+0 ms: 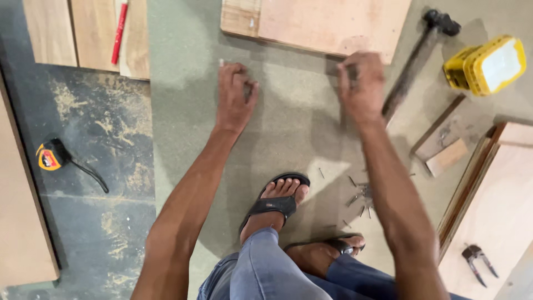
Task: The person aligns two wooden boards on the floor, applies glue to the edge of one board, and joins them. They then use a hammer to drive nails into the joined boards to secure the assembly.
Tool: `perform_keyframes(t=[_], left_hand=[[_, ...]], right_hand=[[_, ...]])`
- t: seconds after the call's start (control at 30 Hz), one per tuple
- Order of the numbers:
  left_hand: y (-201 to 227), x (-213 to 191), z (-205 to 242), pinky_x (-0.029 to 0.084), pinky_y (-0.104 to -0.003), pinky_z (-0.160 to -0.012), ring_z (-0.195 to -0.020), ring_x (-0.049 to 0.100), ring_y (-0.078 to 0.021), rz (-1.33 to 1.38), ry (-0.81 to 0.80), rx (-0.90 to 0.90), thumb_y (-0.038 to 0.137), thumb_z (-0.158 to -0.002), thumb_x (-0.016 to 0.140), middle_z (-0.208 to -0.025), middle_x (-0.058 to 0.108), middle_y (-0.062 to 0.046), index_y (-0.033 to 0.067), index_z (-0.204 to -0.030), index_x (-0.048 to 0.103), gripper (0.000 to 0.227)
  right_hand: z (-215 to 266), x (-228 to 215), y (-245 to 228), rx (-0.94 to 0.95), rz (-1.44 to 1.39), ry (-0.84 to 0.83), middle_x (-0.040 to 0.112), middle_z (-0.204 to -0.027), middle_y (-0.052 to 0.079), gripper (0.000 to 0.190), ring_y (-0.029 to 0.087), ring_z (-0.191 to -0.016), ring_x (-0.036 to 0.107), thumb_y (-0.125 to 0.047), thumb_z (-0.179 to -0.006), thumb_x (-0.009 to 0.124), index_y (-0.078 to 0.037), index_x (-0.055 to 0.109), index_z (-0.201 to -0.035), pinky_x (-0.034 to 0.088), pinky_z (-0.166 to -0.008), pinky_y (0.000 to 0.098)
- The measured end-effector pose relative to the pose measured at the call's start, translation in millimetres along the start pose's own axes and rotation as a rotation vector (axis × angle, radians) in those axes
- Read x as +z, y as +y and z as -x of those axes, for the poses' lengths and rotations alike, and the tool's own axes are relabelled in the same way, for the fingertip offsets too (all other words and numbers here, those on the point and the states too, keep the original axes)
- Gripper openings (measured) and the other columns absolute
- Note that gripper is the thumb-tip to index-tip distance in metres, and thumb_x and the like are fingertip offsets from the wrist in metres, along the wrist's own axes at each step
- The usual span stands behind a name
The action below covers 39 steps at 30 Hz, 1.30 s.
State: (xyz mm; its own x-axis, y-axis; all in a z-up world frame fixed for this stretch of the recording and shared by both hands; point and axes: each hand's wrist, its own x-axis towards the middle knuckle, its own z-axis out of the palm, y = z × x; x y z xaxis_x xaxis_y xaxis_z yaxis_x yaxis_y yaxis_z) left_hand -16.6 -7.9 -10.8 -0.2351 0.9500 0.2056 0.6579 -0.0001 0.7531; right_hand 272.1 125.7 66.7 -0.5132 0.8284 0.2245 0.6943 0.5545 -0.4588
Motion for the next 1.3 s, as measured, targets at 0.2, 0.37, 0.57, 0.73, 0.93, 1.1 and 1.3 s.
perform_keyframes(t=[0.2, 0.37, 0.57, 0.73, 0.93, 1.1, 1.3], left_hand=[[-21.4, -40.5, 2.0, 0.032, -0.057, -0.122, -0.126, 0.049, -0.0337, -0.125, 0.228, 0.050, 0.011, -0.096, 0.076, -0.118, 0.060, -0.009, 0.0055, -0.102, 0.062, 0.017], [-16.1, -40.1, -4.8, 0.030, -0.060, -0.123, -0.131, 0.048, -0.0356, -0.128, 0.204, -0.012, 0.017, -0.098, 0.071, -0.128, 0.056, -0.013, 0.0041, -0.116, 0.063, 0.024], [-12.3, -41.8, -9.8, 0.027, -0.061, -0.124, -0.133, 0.046, -0.0352, -0.169, 0.170, -0.051, 0.021, -0.099, 0.069, -0.131, 0.053, -0.014, 0.0045, -0.118, 0.063, 0.026], [-8.9, -42.7, -6.8, 0.027, -0.061, -0.126, -0.134, 0.046, -0.0339, -0.145, 0.157, -0.085, 0.019, -0.098, 0.070, -0.131, 0.054, -0.014, 0.0045, -0.118, 0.063, 0.026], [-10.7, -42.1, -7.2, 0.027, -0.060, -0.126, -0.133, 0.046, -0.0344, -0.143, 0.177, -0.072, 0.016, -0.095, 0.070, -0.130, 0.054, -0.014, 0.0044, -0.117, 0.063, 0.026], [-9.9, -41.0, -6.9, 0.026, -0.060, -0.126, -0.133, 0.046, -0.0348, -0.154, 0.161, -0.092, 0.015, -0.094, 0.069, -0.131, 0.053, -0.013, 0.0056, -0.117, 0.064, 0.026], [-12.2, -38.1, -5.6, 0.026, -0.061, -0.127, -0.134, 0.046, -0.0337, -0.127, 0.165, -0.101, 0.012, -0.093, 0.069, -0.131, 0.053, -0.013, 0.0059, -0.117, 0.063, 0.025]], right_hand=[[-29.1, 73.3, -90.0, 0.072, -0.002, -0.157, 0.069, -0.092, 0.013, 0.010, 0.030, -0.088, 0.065, -0.018, -0.103, 0.073, -0.010, 0.071, -0.108, 0.053, -0.085, 0.0441], [-70.2, 98.7, -132.6, -0.131, 0.141, -0.066, 0.041, -0.151, 0.024, 0.062, 0.045, -0.137, 0.040, -0.022, -0.098, 0.079, -0.008, 0.053, -0.152, 0.034, -0.112, 0.0616], [-96.8, 122.4, -139.2, -0.019, 0.284, -0.196, 0.009, -0.168, 0.030, 0.082, 0.051, -0.154, 0.009, -0.037, -0.093, 0.084, -0.002, 0.045, -0.156, 0.017, -0.119, 0.0703], [-64.6, 116.2, -145.6, -0.059, 0.258, -0.216, 0.006, -0.168, 0.030, 0.082, 0.049, -0.155, 0.007, -0.037, -0.095, 0.083, -0.002, 0.045, -0.159, 0.015, -0.119, 0.0685], [-71.5, 101.0, -142.8, 0.015, 0.155, -0.208, 0.008, -0.172, 0.027, 0.062, 0.049, -0.160, 0.007, -0.027, -0.104, 0.078, -0.003, 0.049, -0.152, 0.017, -0.128, 0.0671], [-120.2, 125.7, -136.1, 0.058, 0.224, -0.177, 0.005, -0.164, 0.038, 0.076, 0.055, -0.153, 0.004, -0.036, -0.105, 0.073, 0.012, 0.040, -0.154, 0.014, -0.120, 0.0718], [-121.6, 145.3, -145.6, 0.114, 0.318, -0.194, 0.005, -0.165, 0.038, 0.080, 0.054, -0.154, 0.004, -0.035, -0.102, 0.067, 0.022, 0.038, -0.150, 0.012, -0.122, 0.0719]])
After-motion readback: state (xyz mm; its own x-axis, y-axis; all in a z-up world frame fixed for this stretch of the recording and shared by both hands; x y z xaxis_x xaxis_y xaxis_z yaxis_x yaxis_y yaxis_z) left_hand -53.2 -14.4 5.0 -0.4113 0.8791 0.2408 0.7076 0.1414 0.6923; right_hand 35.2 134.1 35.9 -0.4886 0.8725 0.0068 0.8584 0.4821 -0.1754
